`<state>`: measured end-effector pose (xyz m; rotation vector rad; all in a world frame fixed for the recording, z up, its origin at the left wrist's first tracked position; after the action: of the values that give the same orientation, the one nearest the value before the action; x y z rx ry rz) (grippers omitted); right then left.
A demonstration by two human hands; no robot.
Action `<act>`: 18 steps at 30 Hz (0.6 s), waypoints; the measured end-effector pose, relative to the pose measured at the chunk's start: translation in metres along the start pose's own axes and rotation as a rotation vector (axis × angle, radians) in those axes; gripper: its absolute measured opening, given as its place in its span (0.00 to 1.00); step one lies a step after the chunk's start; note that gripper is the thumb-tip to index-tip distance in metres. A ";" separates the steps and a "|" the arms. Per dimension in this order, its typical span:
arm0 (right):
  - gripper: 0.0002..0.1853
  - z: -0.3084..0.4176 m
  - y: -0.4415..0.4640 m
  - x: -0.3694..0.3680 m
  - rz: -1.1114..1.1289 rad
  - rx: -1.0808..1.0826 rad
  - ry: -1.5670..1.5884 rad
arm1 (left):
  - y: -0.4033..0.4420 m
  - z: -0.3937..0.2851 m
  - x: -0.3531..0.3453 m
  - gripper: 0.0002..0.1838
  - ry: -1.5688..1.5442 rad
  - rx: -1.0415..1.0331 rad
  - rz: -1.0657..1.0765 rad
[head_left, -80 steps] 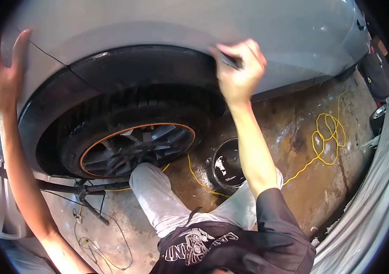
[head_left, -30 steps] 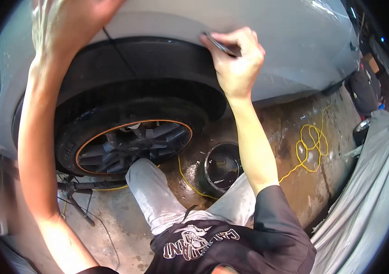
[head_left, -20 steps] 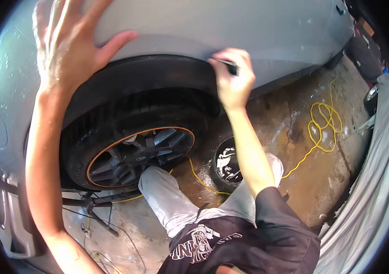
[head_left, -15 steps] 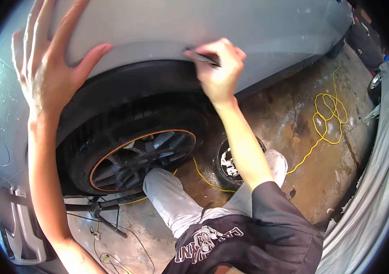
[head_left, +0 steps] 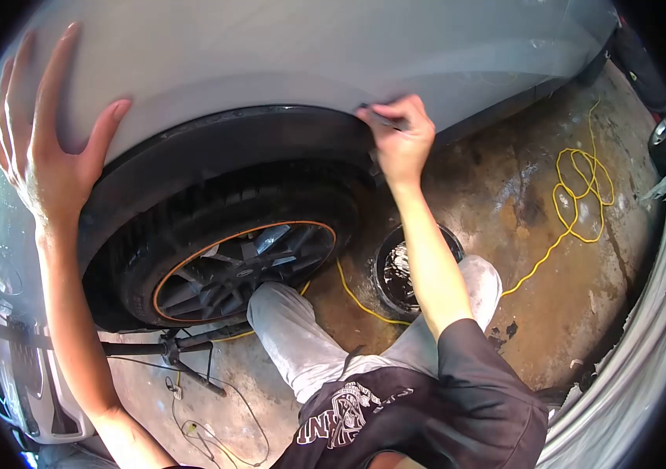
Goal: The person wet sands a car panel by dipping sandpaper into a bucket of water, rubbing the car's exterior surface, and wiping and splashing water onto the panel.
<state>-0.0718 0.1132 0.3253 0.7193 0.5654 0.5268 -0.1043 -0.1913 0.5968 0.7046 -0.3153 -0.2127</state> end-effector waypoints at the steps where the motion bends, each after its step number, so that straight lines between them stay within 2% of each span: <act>1: 0.15 -0.006 -0.005 0.007 -0.009 -0.113 -0.034 | -0.001 -0.001 -0.001 0.39 -0.001 -0.004 0.003; 2: 0.15 -0.014 -0.009 0.005 -0.032 -0.057 -0.031 | -0.001 -0.001 -0.002 0.39 -0.003 -0.007 0.006; 4: 0.13 0.018 0.006 -0.025 -0.024 0.047 0.055 | -0.001 0.001 -0.002 0.39 -0.034 -0.008 0.004; 5: 0.11 0.035 0.017 -0.039 0.041 0.177 -0.062 | 0.000 0.001 -0.002 0.40 -0.045 -0.011 0.008; 7: 0.12 0.058 0.029 -0.050 0.061 0.266 -0.122 | 0.003 0.002 0.001 0.40 -0.041 -0.027 0.010; 9: 0.15 0.028 0.024 -0.024 0.076 0.200 -0.133 | 0.002 0.003 0.002 0.39 -0.041 -0.024 0.020; 11: 0.14 -0.016 0.010 0.016 0.021 0.044 -0.132 | 0.002 0.004 -0.002 0.38 -0.042 -0.017 0.013; 14: 0.15 0.004 0.007 -0.001 -0.004 0.020 -0.062 | 0.000 0.002 -0.003 0.37 0.009 -0.046 0.006; 15: 0.14 0.010 0.013 -0.020 0.027 0.125 -0.035 | -0.001 0.004 -0.003 0.36 0.024 -0.044 0.009; 17: 0.14 0.048 0.025 -0.040 0.021 0.330 -0.211 | 0.002 0.005 -0.002 0.36 0.038 -0.058 0.025; 18: 0.14 0.046 0.026 -0.036 0.037 0.332 -0.217 | 0.003 0.005 -0.001 0.36 0.028 -0.061 0.021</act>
<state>-0.0748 0.0866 0.3835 1.0904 0.4402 0.3857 -0.1069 -0.1920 0.6025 0.6429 -0.2878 -0.1911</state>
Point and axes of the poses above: each hand's wrist, its own y-axis towards the middle knuckle, its own x-axis out of the back of the hand, z = x × y, the point moved 1 cm from there along y, towards the middle knuckle, and after that the axes turned 3 degrees about y, right-handed, at the moved point
